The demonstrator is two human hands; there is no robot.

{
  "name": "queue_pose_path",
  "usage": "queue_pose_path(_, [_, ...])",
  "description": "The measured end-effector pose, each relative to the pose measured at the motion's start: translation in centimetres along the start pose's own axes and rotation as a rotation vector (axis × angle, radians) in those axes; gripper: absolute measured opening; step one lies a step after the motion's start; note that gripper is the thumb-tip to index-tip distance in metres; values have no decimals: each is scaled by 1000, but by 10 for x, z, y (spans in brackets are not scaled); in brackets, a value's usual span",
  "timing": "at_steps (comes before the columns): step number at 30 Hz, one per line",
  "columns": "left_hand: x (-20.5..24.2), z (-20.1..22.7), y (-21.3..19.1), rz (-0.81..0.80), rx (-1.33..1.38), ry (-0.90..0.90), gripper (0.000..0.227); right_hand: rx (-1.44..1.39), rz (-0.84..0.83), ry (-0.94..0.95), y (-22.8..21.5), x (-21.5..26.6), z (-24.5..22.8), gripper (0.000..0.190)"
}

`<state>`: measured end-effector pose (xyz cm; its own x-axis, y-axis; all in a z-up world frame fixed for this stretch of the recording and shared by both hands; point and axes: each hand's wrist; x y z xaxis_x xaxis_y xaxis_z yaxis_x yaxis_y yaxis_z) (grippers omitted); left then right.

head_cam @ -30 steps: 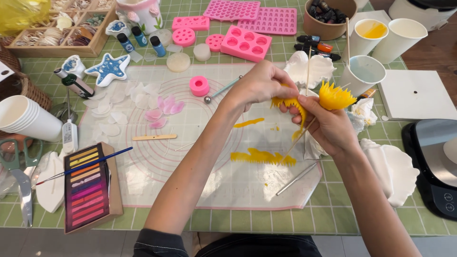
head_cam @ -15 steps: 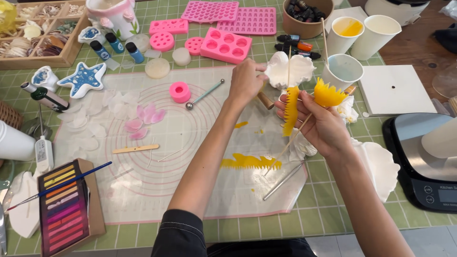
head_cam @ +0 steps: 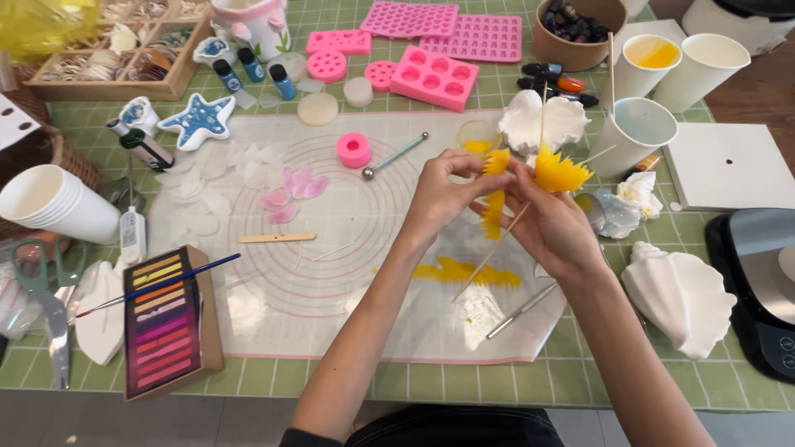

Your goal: Making a wax sunflower by carefully attaching yellow petals to a central wax base.

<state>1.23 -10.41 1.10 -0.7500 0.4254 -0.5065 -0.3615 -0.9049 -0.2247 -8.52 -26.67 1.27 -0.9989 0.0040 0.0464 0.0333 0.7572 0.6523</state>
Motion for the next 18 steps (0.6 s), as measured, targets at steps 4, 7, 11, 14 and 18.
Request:
queue_pose_path(4, [12, 7, -26, 2, 146, -139, 32, 67, 21, 47, 38, 7, -4, 33])
queue_pose_path(7, [20, 19, -53, 7, 486, -133, 24, 236, 92, 25, 52, 12, -5, 39])
queue_pose_path(11, [29, 44, -89, 131, 749, -180, 17, 706, 112, -75, 43, 11, 1, 36])
queue_pose_path(14, [37, 29, -107, 215, 782, -207, 21, 928, 111, -48, 63, 13, -2, 31])
queue_pose_path(18, [49, -3, -120, 241, 736, -310, 28, 943, 83, 54, 95, 19, -9, 38])
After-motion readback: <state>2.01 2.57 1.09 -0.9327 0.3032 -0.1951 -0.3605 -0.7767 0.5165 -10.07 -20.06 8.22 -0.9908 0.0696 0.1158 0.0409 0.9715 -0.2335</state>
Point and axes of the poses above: each hand's wrist, its own x-axis away from the middle knuckle, its own y-axis out of the palm, z = x × y, and after that the axes turned 4 degrees about y, right-handed
